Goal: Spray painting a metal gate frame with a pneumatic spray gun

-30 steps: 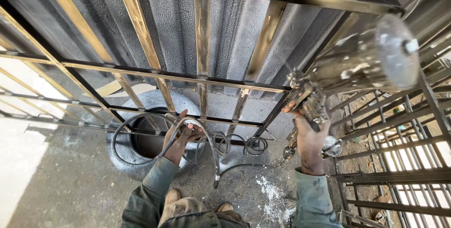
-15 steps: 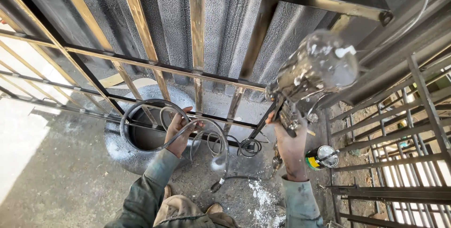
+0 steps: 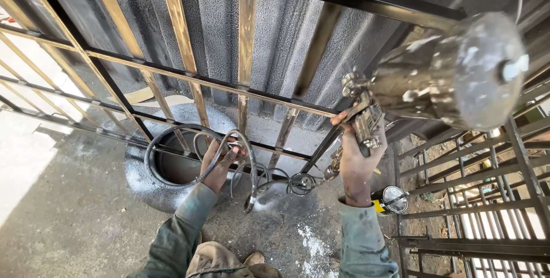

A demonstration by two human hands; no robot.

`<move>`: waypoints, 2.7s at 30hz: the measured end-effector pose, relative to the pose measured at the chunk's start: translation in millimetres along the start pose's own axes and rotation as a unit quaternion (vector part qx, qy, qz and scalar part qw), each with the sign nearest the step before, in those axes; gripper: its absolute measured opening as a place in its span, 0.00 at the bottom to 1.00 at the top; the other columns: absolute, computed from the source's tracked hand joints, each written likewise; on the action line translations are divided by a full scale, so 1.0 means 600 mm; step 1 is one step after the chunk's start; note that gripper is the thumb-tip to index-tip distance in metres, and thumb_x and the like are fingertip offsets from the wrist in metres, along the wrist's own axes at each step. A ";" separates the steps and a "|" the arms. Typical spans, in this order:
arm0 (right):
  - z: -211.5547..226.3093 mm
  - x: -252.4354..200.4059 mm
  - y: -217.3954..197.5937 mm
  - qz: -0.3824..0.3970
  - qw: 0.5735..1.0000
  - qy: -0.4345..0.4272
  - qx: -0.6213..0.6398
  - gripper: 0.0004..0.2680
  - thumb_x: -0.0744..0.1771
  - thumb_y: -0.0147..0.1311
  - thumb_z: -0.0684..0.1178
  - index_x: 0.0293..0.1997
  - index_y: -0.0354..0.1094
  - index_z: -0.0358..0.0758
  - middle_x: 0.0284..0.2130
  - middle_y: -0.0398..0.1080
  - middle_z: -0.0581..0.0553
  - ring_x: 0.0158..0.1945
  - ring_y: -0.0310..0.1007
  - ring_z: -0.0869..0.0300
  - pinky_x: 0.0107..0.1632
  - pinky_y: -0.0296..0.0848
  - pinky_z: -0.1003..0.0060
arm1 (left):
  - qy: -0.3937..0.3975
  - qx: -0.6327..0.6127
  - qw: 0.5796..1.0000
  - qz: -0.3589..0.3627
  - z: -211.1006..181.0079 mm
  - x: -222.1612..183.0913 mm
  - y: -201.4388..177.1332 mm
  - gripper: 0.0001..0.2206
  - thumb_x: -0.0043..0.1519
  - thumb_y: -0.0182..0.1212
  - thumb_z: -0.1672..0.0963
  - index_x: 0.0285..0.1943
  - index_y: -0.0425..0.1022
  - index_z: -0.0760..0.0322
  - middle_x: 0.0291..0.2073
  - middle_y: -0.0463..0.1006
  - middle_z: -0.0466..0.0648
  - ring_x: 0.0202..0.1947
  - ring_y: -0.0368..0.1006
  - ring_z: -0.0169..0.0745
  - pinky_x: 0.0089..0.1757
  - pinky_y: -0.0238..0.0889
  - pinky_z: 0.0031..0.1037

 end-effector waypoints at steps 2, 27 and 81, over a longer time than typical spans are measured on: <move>-0.024 -0.035 -0.009 -0.002 1.000 0.024 -0.011 0.21 0.60 0.43 0.26 0.60 0.60 0.24 0.38 0.71 0.32 0.38 0.77 0.50 0.48 0.82 0.52 | 0.005 -0.002 1.000 -0.002 0.010 0.005 -0.008 0.12 0.67 0.60 0.59 0.57 0.67 0.68 0.34 0.82 0.59 0.40 0.80 0.43 0.46 0.75 0.30; 0.031 -0.035 0.086 -0.069 0.982 0.114 -0.136 0.13 0.61 0.43 0.24 0.46 0.65 0.26 0.32 0.72 0.31 0.34 0.78 0.50 0.42 0.79 0.60 | -0.049 -0.012 0.998 0.030 0.027 0.046 -0.050 0.09 0.64 0.64 0.62 0.50 0.70 0.65 0.38 0.83 0.59 0.44 0.79 0.45 0.48 0.73 0.35; -0.085 -0.174 0.060 -0.227 0.864 0.371 -0.253 0.13 0.64 0.50 0.27 0.52 0.66 0.29 0.35 0.74 0.36 0.35 0.77 0.55 0.46 0.81 0.60 | -0.078 0.008 0.983 0.169 0.032 0.179 -0.138 0.08 0.65 0.63 0.64 0.49 0.70 0.72 0.42 0.81 0.67 0.47 0.78 0.55 0.49 0.70 0.47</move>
Point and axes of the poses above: each hand's wrist, its own x-axis towards the middle knuckle, its own y-axis out of the palm, z = x × y, the point moved 5 cm from there along x, towards the middle knuckle
